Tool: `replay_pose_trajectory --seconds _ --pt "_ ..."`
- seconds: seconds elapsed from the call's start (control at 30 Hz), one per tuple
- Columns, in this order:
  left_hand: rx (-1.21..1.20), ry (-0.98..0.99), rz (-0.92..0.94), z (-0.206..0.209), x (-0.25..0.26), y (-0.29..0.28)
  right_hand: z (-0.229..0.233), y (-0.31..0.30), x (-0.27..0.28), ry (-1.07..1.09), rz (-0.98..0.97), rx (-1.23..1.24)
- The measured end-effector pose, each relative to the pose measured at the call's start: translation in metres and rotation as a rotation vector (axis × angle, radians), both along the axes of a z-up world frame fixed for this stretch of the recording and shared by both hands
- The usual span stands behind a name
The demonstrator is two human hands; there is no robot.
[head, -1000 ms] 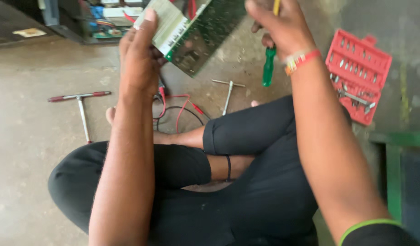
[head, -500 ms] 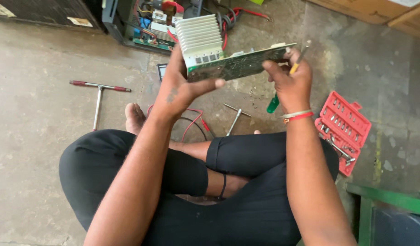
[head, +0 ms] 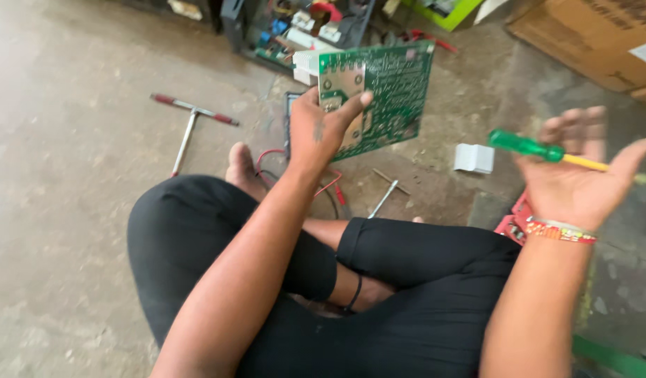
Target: The person sits on the floor and uses a screwdriver to remove screws from a heatsink attached to a circuit board. They detach the heatsink, flip the board over, and continue to unscrew components from the other side.
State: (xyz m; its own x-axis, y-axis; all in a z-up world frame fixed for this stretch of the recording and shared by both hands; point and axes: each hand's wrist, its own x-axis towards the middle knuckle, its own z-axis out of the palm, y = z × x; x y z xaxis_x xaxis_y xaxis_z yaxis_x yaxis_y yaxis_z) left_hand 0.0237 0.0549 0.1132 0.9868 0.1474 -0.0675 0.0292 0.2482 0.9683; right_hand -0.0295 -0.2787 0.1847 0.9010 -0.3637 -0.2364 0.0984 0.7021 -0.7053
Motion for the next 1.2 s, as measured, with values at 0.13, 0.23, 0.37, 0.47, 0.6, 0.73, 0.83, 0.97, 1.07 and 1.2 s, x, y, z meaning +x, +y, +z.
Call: replay_pose_trajectory --seconds 0.13,0.23,0.37,0.47,0.6,0.73,0.83,0.97,1.07,1.2 --pt "-0.466 0.183 0.088 -0.020 0.014 0.003 -0.067 0.028 0.015 0.219 0.168 0.175" --pt "-0.590 0.241 0.128 -0.020 0.018 0.010 -0.061 0.048 0.013 0.226 0.394 0.330" --pt "-0.249 0.211 0.195 -0.029 0.015 0.013 -0.031 0.069 0.001 0.263 0.284 -0.158" --pt "-0.260 0.098 0.161 -0.027 0.019 0.005 -0.047 0.086 -0.006 0.270 0.451 -0.405" --pt "-0.268 0.063 0.144 -0.017 0.018 0.003 -0.040 0.114 -0.026 0.064 0.685 -0.647" --pt "-0.279 0.042 0.112 -0.013 0.014 0.001 0.000 0.140 -0.048 -0.071 0.775 -1.059" --pt "-0.179 -0.026 0.107 -0.008 0.015 0.000 0.016 0.156 -0.051 0.102 0.834 -1.248" --pt "-0.266 0.006 0.094 -0.002 0.014 -0.003 0.024 0.160 -0.051 0.043 0.784 -1.396" --pt "-0.243 -0.017 0.080 0.003 0.012 -0.003 0.025 0.159 -0.052 -0.006 0.760 -1.401" --pt "-0.168 -0.065 0.056 0.006 0.008 -0.004 0.023 0.155 -0.049 0.010 0.762 -1.407"
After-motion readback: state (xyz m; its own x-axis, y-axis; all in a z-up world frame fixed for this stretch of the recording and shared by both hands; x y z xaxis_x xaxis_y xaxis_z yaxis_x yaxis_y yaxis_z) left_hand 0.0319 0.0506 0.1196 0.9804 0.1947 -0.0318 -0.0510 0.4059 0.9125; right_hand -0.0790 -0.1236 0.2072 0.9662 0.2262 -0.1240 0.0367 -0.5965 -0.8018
